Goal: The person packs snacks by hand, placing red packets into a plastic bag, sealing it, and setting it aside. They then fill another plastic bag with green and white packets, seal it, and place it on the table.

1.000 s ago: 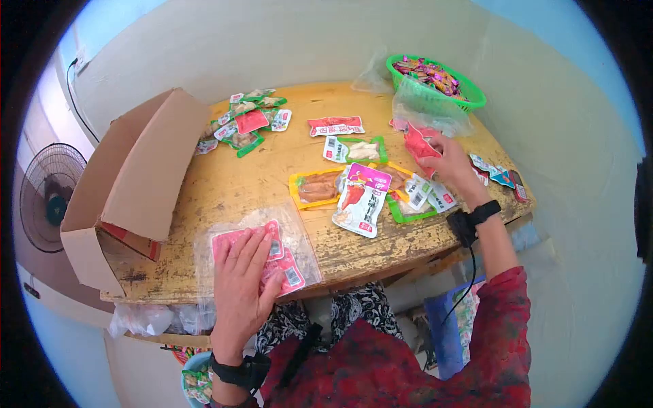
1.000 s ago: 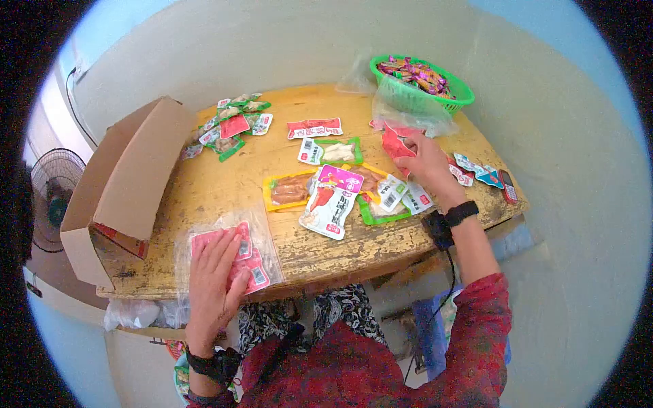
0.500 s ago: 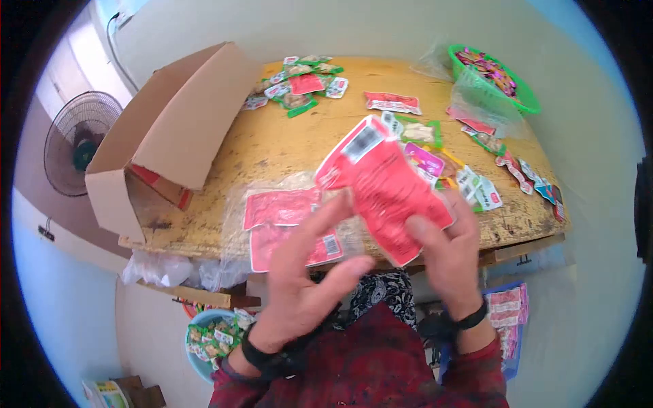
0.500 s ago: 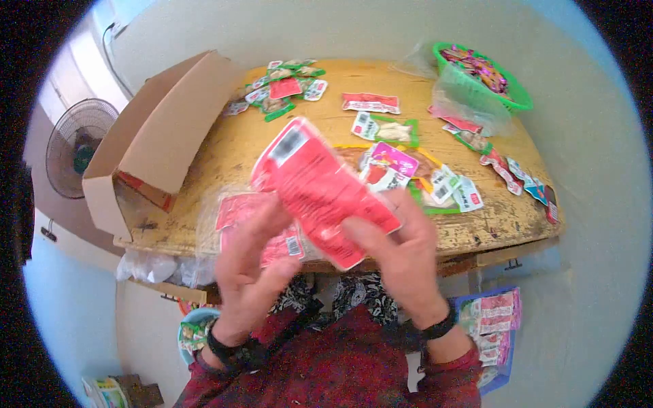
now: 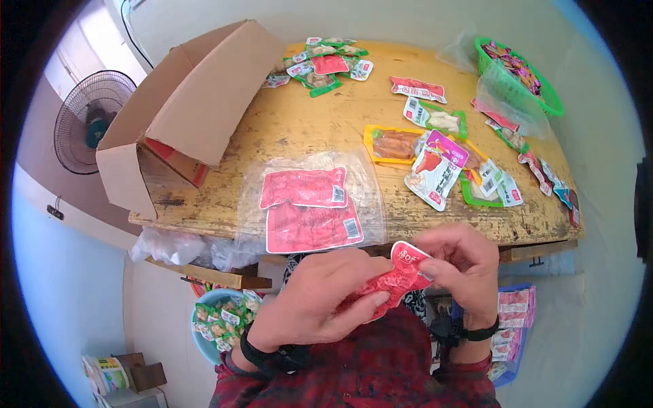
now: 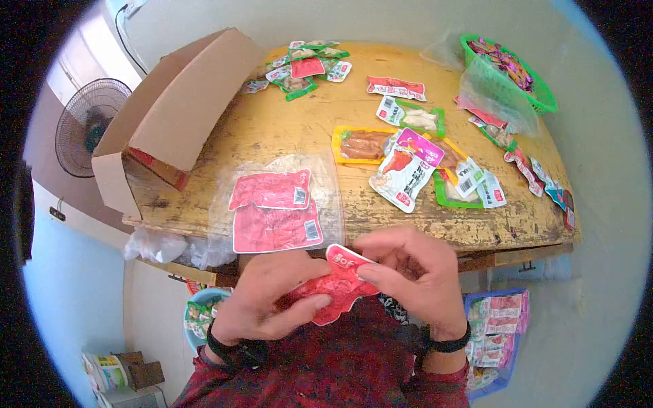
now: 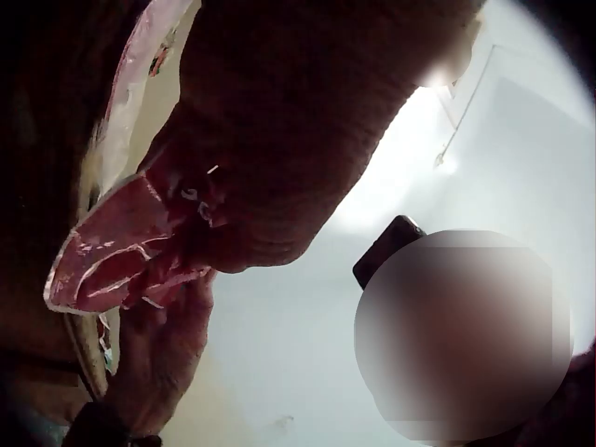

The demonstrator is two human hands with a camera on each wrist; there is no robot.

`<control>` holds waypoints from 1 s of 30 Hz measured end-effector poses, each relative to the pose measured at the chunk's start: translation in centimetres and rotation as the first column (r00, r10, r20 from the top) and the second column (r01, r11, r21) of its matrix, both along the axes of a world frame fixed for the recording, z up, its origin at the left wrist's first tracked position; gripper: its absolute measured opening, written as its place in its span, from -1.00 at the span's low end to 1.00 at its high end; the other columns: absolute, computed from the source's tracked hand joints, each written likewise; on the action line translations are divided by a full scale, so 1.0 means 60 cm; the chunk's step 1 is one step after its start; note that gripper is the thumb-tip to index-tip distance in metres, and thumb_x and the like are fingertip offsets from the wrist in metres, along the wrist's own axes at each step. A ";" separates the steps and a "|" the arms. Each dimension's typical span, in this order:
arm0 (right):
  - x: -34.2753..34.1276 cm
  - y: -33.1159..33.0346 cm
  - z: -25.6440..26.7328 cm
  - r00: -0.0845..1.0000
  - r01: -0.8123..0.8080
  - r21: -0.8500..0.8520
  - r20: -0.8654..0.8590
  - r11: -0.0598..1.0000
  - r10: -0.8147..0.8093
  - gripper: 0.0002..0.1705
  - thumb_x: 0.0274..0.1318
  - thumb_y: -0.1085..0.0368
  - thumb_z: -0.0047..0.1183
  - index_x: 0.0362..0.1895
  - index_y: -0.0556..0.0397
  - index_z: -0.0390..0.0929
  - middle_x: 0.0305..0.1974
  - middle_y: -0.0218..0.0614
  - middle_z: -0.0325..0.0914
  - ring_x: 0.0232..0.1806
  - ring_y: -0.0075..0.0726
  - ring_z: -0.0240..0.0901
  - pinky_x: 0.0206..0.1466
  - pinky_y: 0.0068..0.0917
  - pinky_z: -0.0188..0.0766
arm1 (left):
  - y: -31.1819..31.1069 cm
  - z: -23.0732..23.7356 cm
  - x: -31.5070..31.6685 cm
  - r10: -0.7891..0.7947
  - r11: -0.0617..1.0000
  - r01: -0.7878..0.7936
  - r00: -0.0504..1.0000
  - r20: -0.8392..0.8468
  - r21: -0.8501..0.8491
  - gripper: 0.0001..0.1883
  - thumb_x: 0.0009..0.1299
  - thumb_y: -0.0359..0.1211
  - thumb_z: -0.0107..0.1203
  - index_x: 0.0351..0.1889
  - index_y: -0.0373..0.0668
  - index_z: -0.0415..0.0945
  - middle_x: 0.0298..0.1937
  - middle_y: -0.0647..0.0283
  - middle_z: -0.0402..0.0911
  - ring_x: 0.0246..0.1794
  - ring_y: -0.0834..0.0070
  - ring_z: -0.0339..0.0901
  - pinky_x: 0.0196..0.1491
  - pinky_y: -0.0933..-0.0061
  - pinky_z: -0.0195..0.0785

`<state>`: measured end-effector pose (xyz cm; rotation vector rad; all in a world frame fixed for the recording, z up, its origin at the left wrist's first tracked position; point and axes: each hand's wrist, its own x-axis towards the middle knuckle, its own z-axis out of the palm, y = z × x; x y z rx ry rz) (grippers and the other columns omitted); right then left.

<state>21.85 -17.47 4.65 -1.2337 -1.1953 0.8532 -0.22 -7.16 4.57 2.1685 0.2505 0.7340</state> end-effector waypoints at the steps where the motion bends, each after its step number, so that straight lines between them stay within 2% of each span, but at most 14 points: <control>1: 0.004 -0.004 -0.004 0.999 -0.031 -0.030 -0.015 0.999 0.030 -0.70 0.16 0.48 0.31 0.00 0.18 0.66 -0.24 -0.32 0.70 -0.42 -0.67 0.51 -0.41 -0.69 0.39 | 0.001 0.001 0.001 -0.004 1.000 0.004 0.999 -0.039 0.014 -0.62 0.36 -0.43 0.30 0.13 -0.27 0.55 -0.23 0.05 0.63 -0.29 0.10 0.62 -0.24 0.21 0.48; 3: 0.020 -0.013 -0.014 0.994 -0.097 -0.089 -0.052 0.991 0.093 -0.75 0.16 0.48 0.31 -0.04 0.18 0.69 -0.27 -0.33 0.69 -0.42 -0.66 0.54 -0.43 -0.67 0.41 | 0.005 0.003 0.003 -0.007 0.999 0.012 0.993 -0.119 0.041 -0.63 0.36 -0.44 0.29 0.12 -0.28 0.55 -0.24 0.05 0.63 -0.30 0.12 0.62 -0.24 0.22 0.49; 6: 0.025 -0.023 -0.021 0.993 0.114 -0.107 -0.014 0.988 -0.116 -0.78 0.23 0.43 0.29 -0.05 0.16 0.65 -0.34 -0.35 0.67 -0.50 -0.63 0.54 -0.53 -0.67 0.40 | 0.004 -0.013 0.020 0.118 0.986 -0.126 0.990 0.079 0.112 -0.60 0.32 -0.44 0.33 0.12 -0.29 0.55 -0.26 0.06 0.64 -0.30 0.14 0.63 -0.24 0.24 0.49; 9: 0.052 -0.023 -0.023 0.885 0.447 -0.108 -0.096 0.888 -0.456 -0.85 0.34 0.36 0.21 -0.08 0.14 0.59 -0.40 -0.35 0.65 -0.58 -0.58 0.53 -0.61 -0.66 0.35 | 0.011 -0.018 0.032 0.466 0.856 -0.490 0.870 0.164 0.165 -0.55 0.27 -0.43 0.39 0.11 -0.29 0.56 -0.25 0.09 0.66 -0.27 0.17 0.64 -0.23 0.24 0.50; 10: 0.063 -0.019 -0.026 0.857 0.492 -0.062 -0.139 0.868 -0.496 -0.86 0.37 0.35 0.18 -0.09 0.13 0.57 -0.40 -0.34 0.64 -0.59 -0.57 0.54 -0.62 -0.66 0.36 | 0.020 -0.023 0.036 0.539 0.786 -0.574 0.818 0.199 0.232 -0.50 0.21 -0.42 0.46 0.11 -0.27 0.56 -0.28 0.12 0.66 -0.29 0.21 0.63 -0.23 0.22 0.47; 12: 0.082 -0.007 -0.043 0.794 0.583 0.024 -0.229 0.812 -0.563 -0.87 0.42 0.32 0.12 -0.11 0.12 0.52 -0.41 -0.33 0.64 -0.61 -0.53 0.54 -0.63 -0.65 0.38 | 0.026 -0.025 0.049 0.583 0.746 -0.608 0.793 0.174 0.273 -0.50 0.20 -0.36 0.48 0.07 -0.28 0.55 -0.32 0.13 0.61 -0.29 0.20 0.60 -0.24 0.21 0.43; 16: 0.072 0.011 -0.071 0.791 0.583 0.019 -0.244 0.812 -0.561 -0.85 0.45 0.32 0.10 -0.10 0.15 0.49 -0.41 -0.31 0.64 -0.59 -0.50 0.57 -0.60 -0.62 0.45 | 0.029 -0.030 0.072 0.627 0.686 -0.590 0.776 0.066 0.426 -0.49 0.15 -0.26 0.53 0.01 -0.22 0.57 -0.32 0.19 0.59 -0.30 0.29 0.57 -0.17 0.28 0.38; 19: 0.050 0.020 -0.082 0.812 0.527 -0.017 -0.285 0.850 -0.509 -0.84 0.45 0.31 0.10 -0.09 0.16 0.48 -0.40 -0.28 0.64 -0.57 -0.48 0.59 -0.59 -0.61 0.48 | 0.035 -0.040 0.089 0.654 0.663 -0.594 0.756 0.033 0.456 -0.47 0.12 -0.17 0.55 -0.07 -0.20 0.56 -0.34 0.18 0.56 -0.31 0.23 0.55 -0.14 0.21 0.36; 22: 0.036 0.029 -0.084 0.839 0.443 -0.013 -0.346 0.896 -0.420 -0.82 0.44 0.32 0.10 -0.06 0.18 0.47 -0.39 -0.24 0.65 -0.55 -0.44 0.61 -0.57 -0.59 0.50 | 0.038 -0.043 0.097 0.654 0.659 -0.589 0.756 0.031 0.469 -0.48 0.12 -0.17 0.55 -0.09 -0.20 0.55 -0.35 0.19 0.54 -0.33 0.24 0.52 -0.19 0.22 0.35; 25: 0.034 0.029 -0.078 0.836 0.391 -0.027 -0.408 0.920 -0.367 -0.82 0.45 0.33 0.09 -0.06 0.19 0.47 -0.39 -0.23 0.65 -0.55 -0.43 0.61 -0.57 -0.59 0.50 | 0.035 -0.041 0.092 0.642 0.733 -0.595 0.766 -0.045 0.330 -0.51 0.16 -0.20 0.55 -0.09 -0.22 0.55 -0.33 0.22 0.55 -0.34 0.33 0.52 -0.24 0.29 0.36; 28: 0.029 0.030 -0.085 0.840 0.346 -0.035 -0.434 0.938 -0.326 -0.84 0.45 0.34 0.08 -0.06 0.19 0.47 -0.39 -0.22 0.66 -0.56 -0.42 0.61 -0.58 -0.59 0.49 | 0.043 -0.064 0.085 0.609 0.784 -0.604 0.793 0.010 0.144 -0.57 0.22 -0.23 0.50 -0.11 -0.24 0.55 -0.39 0.22 0.50 -0.39 0.35 0.50 -0.33 0.32 0.37; 30: 0.026 0.029 -0.083 0.839 0.376 -0.058 -0.402 0.925 -0.366 -0.84 0.45 0.34 0.08 -0.06 0.19 0.47 -0.40 -0.22 0.65 -0.56 -0.42 0.61 -0.59 -0.58 0.49 | 0.042 -0.065 0.076 0.580 0.801 -0.582 0.812 -0.059 -0.137 -0.62 0.27 -0.31 0.47 -0.08 -0.25 0.55 -0.39 0.23 0.52 -0.43 0.43 0.50 -0.38 0.41 0.36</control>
